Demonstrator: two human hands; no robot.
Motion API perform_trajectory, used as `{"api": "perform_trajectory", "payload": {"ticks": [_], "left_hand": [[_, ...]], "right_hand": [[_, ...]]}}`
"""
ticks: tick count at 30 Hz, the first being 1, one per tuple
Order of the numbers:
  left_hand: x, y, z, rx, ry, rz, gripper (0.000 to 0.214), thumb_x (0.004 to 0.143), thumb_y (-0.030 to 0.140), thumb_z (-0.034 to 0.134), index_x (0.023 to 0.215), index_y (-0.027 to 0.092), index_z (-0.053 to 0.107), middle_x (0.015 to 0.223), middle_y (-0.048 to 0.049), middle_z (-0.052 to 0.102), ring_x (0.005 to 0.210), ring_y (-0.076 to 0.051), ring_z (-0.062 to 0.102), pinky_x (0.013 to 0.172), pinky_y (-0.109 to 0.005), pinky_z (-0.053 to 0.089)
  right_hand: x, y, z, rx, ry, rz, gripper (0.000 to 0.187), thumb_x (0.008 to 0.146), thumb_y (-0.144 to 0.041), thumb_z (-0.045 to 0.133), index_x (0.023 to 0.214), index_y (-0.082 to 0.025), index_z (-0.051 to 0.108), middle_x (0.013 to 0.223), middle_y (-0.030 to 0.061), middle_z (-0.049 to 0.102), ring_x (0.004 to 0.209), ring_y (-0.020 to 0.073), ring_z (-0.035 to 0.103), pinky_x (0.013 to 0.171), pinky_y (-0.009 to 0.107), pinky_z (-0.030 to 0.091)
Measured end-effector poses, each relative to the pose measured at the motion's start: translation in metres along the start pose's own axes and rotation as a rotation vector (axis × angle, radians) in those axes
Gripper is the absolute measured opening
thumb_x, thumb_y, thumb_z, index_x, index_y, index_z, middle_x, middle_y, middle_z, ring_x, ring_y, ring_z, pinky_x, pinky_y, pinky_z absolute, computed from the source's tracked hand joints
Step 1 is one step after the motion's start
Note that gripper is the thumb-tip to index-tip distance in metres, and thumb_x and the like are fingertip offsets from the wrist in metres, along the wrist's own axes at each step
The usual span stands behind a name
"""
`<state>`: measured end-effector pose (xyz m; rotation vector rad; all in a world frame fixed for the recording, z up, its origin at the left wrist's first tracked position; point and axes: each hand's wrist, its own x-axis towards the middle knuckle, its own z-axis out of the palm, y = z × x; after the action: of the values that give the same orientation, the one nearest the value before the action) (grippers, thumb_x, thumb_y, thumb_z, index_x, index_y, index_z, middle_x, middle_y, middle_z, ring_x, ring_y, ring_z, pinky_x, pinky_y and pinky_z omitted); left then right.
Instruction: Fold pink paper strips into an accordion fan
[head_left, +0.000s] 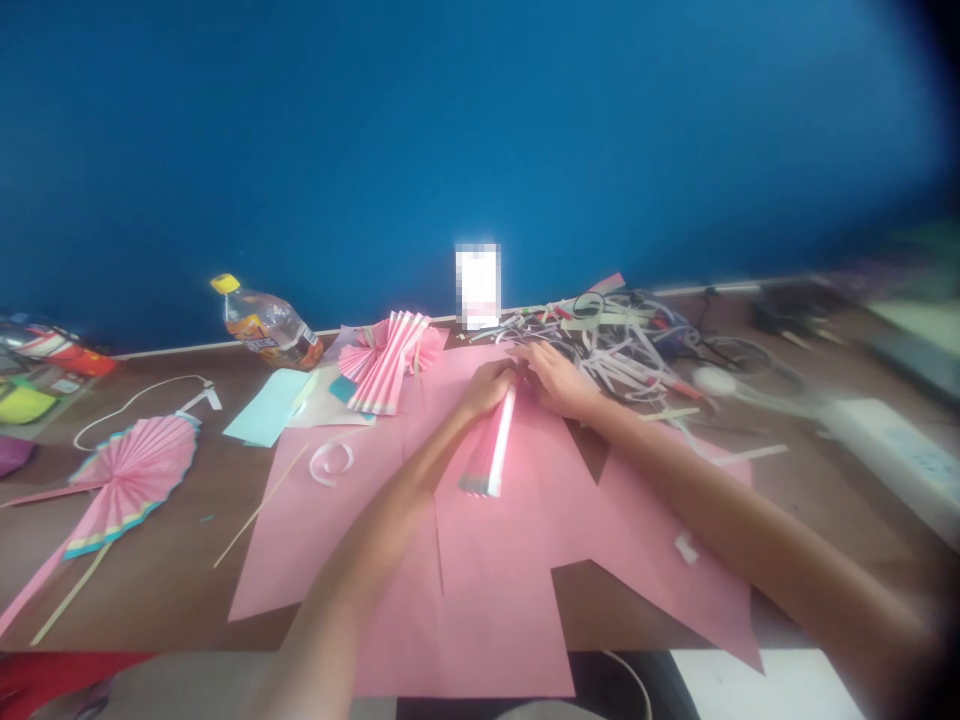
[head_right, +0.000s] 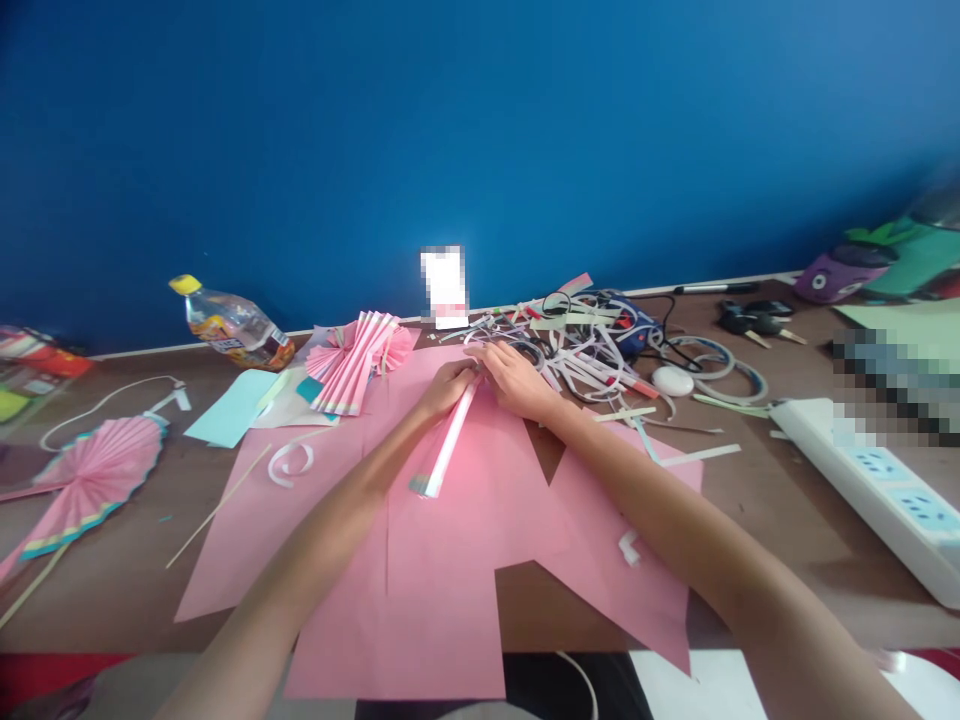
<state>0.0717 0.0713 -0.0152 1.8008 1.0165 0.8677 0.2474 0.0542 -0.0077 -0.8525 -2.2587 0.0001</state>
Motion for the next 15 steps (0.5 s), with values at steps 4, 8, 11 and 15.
{"api": "perform_trajectory", "payload": {"ticks": [4,8,11,15], "left_hand": [[0.0003,0.0011,0.0006,0.002,-0.009,0.006,0.024,0.084,0.027,0.042,0.069,0.015,0.055,0.069,0.0001,0.057,0.067,-0.013,0.05,0.065,-0.025,0.037],[0.0007,0.0007,0.0006,0.022,-0.003,0.022,0.022,0.084,0.025,0.042,0.066,0.016,0.051,0.065,0.0012,0.052,0.066,-0.013,0.048,0.062,-0.025,0.034],[0.0005,0.0002,0.0007,0.028,-0.002,0.038,0.022,0.084,0.024,0.041,0.065,0.017,0.049,0.064,0.0016,0.049,0.065,-0.013,0.047,0.06,-0.025,0.032],[-0.0006,0.0017,0.0011,0.038,-0.02,0.043,0.022,0.084,0.025,0.041,0.064,0.017,0.047,0.063,0.0019,0.049,0.064,-0.013,0.046,0.061,-0.025,0.032]], "right_hand": [[-0.0023,0.0013,0.0025,0.02,0.056,0.035,0.047,0.09,-0.013,0.038,0.136,-0.022,0.039,0.101,0.0107,0.058,0.093,0.027,0.051,0.082,0.044,0.047],[-0.0029,0.0014,0.0038,0.04,0.053,0.058,0.049,0.091,-0.014,0.037,0.139,-0.023,0.036,0.1,0.0101,0.059,0.093,0.0262,0.053,0.084,0.044,0.047],[-0.0029,0.0015,0.0047,0.061,0.044,0.067,0.051,0.092,-0.014,0.036,0.143,-0.022,0.031,0.101,0.0099,0.057,0.094,0.0255,0.053,0.086,0.043,0.047],[-0.0023,0.0013,0.0064,0.074,0.033,0.08,0.055,0.091,-0.012,0.035,0.145,-0.021,0.028,0.101,0.0101,0.056,0.094,0.025,0.053,0.087,0.043,0.047]]}}
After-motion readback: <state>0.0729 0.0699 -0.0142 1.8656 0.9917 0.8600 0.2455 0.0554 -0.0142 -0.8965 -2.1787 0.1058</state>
